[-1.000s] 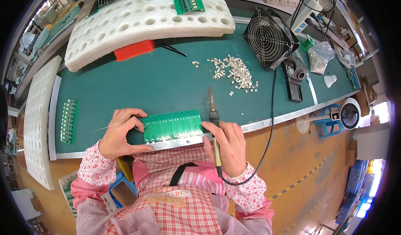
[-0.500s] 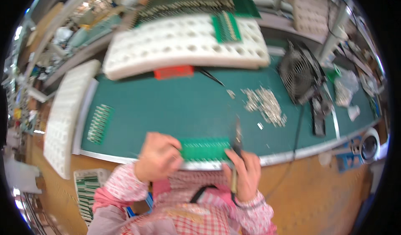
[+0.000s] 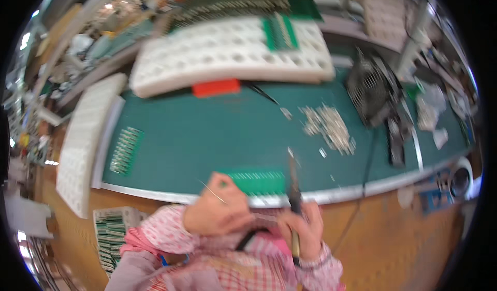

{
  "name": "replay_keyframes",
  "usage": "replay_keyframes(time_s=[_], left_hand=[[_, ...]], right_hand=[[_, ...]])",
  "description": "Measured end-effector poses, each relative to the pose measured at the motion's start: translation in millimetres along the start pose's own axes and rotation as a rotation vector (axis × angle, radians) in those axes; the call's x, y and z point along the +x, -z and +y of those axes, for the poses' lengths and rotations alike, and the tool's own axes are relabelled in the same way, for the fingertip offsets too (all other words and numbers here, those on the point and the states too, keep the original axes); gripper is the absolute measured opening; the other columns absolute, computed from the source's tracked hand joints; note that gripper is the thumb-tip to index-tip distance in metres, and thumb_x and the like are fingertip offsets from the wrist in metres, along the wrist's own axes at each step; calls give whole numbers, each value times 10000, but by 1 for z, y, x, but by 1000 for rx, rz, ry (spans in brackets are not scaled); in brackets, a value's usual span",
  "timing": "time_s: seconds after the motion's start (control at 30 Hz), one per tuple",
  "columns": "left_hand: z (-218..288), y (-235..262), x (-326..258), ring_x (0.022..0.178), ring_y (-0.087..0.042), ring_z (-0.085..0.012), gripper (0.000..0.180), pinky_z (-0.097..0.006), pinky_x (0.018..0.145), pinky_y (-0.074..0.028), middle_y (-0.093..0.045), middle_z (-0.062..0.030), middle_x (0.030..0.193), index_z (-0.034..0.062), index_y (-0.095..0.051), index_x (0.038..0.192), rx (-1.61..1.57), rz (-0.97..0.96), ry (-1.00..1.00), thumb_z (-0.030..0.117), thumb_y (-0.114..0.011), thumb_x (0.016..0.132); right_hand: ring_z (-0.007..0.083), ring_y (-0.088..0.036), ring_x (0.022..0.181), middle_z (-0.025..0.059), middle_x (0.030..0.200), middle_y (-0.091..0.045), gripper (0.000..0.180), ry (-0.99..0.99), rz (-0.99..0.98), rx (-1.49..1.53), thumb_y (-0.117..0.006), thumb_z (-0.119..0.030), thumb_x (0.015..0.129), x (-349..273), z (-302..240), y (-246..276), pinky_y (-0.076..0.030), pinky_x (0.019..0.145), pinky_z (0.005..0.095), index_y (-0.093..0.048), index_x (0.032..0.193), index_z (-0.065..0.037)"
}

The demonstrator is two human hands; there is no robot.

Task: The person solders small electronic components onto green printed circuit boards (PCBs) using a soldering iron and solder wire.

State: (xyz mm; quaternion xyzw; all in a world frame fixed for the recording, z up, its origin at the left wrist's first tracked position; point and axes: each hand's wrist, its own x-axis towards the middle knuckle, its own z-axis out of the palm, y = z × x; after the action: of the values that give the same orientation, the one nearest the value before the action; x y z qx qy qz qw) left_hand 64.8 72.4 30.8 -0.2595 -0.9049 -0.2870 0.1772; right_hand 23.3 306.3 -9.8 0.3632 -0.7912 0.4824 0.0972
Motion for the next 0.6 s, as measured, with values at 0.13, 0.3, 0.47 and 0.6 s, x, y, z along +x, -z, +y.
replay_keyframes(time_s=[0.13, 0.3, 0.47, 0.6], left_hand=[[7, 6, 2, 724, -571, -167, 150, -359, 796, -363, -649, 2, 794, 111, -614, 688, -138, 55, 205, 110, -764, 692], [4, -18, 12, 729, -571, -167, 171, -358, 796, -360, -645, 11, 879, 79, -579, 704, -32, 112, 238, 107, -748, 717], [13, -26, 17, 723, -578, -193, 185, -361, 788, -380, -666, -28, 950, 63, -499, 692, -24, 51, 242, 33, -675, 743], [13, -26, 15, 727, -596, -186, 145, -358, 790, -404, -665, -38, 948, 48, -503, 741, -42, -8, 253, 26, -646, 754]], right_hand=[[199, -565, 751, 94, 864, -601, 286, 15, 70, 80, -659, -54, 797, 16, 1, 8, -459, 669, 325, -580, 1065, 5], [97, -551, 662, 93, 859, -609, 300, -270, 278, 186, -577, -94, 885, 0, 8, 29, -449, 598, 219, -526, 1158, 20], [85, -537, 579, 92, 811, -592, 205, -322, 389, 229, -555, -96, 888, -14, 7, 37, -430, 527, 208, -555, 1056, 22], [92, -523, 500, 103, 765, -574, 145, -394, 492, 395, -522, -123, 897, -15, 3, 30, -416, 462, 206, -532, 936, 16]])
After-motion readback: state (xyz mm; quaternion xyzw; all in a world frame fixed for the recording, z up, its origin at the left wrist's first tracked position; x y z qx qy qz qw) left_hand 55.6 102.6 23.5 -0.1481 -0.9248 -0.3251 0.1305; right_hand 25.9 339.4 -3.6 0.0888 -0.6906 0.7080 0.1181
